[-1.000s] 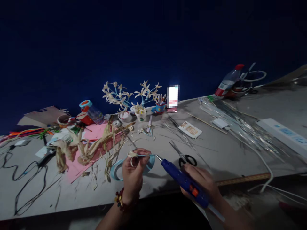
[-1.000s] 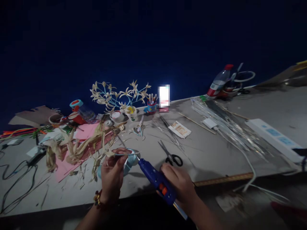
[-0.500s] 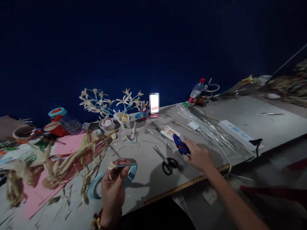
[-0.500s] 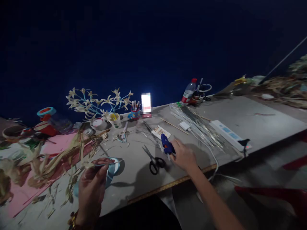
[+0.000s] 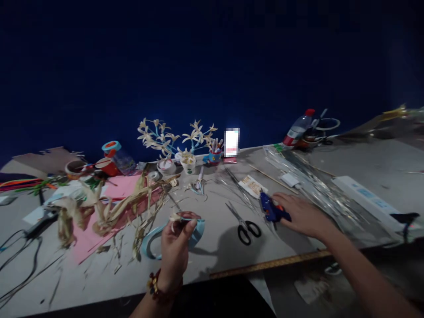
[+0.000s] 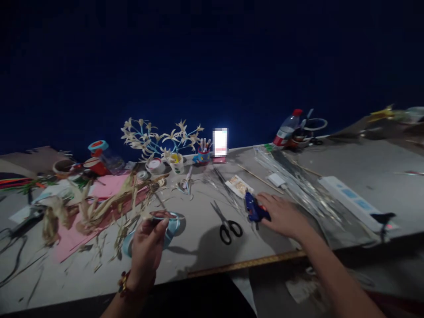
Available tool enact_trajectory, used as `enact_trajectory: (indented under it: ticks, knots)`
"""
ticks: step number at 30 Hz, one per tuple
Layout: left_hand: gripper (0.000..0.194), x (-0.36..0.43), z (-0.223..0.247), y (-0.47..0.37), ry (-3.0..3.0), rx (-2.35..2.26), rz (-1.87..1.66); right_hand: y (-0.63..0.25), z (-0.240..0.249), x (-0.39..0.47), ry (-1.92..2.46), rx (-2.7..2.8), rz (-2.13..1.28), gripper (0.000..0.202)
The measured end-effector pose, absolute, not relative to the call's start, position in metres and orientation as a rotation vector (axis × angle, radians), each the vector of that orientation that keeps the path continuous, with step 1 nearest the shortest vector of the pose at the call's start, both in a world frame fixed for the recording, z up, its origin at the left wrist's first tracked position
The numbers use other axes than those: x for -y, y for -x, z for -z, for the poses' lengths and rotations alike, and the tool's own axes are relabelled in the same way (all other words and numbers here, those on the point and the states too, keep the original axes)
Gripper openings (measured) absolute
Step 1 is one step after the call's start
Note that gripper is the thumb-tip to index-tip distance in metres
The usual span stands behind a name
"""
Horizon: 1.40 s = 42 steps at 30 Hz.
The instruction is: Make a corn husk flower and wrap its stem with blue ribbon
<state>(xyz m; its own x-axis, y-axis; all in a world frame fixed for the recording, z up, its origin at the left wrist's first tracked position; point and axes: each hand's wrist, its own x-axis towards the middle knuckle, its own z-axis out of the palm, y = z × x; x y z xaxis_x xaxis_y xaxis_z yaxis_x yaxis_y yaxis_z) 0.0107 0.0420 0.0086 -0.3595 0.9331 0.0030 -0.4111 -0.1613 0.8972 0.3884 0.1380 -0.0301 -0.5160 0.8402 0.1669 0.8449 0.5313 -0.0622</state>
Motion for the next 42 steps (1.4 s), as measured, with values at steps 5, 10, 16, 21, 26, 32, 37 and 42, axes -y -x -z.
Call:
enact_trajectory:
  ticks: [5, 10, 16, 21, 26, 32, 37, 42]
  knots:
    - [0.025, -0.044, -0.009, -0.017, -0.647, -1.068, -1.696, -0.302, 0.015, -0.102, 1.009, 2.148, 0.401, 0.022]
    - [0.021, -0.04, -0.011, -0.021, -0.672, -1.013, -1.63, -0.205, 0.001, -0.074, 0.584, 1.926, 0.4, 0.023]
    - [0.018, -0.032, -0.013, -0.017, -0.732, -1.021, -1.646, -0.181, -0.025, -0.072, 0.514, 1.974, 0.42, 0.031]
    - [0.015, -0.028, -0.011, -0.016, -0.798, -1.035, -1.625, -0.183, -0.026, -0.067, 0.489, 2.053, 0.371, 0.028]
    - [0.011, -0.025, -0.01, -0.017, -0.888, -0.999, -1.612, -0.18, -0.019, -0.064, 0.514, 1.933, 0.343, 0.025]
    - [0.005, -0.022, -0.011, -0.012, -1.087, -1.051, -1.594, -0.182, -0.019, -0.068, 0.483, 1.858, 0.057, 0.023]
    - [0.003, -0.02, -0.018, -0.004, -1.257, -1.052, -1.535, -0.179, -0.023, -0.072, 0.483, 1.803, -0.438, 0.007]
    - [0.01, -0.023, -0.028, 0.002, -1.425, -0.983, -1.471, -0.175, -0.017, -0.071, 0.567, 1.569, -1.063, 0.016]
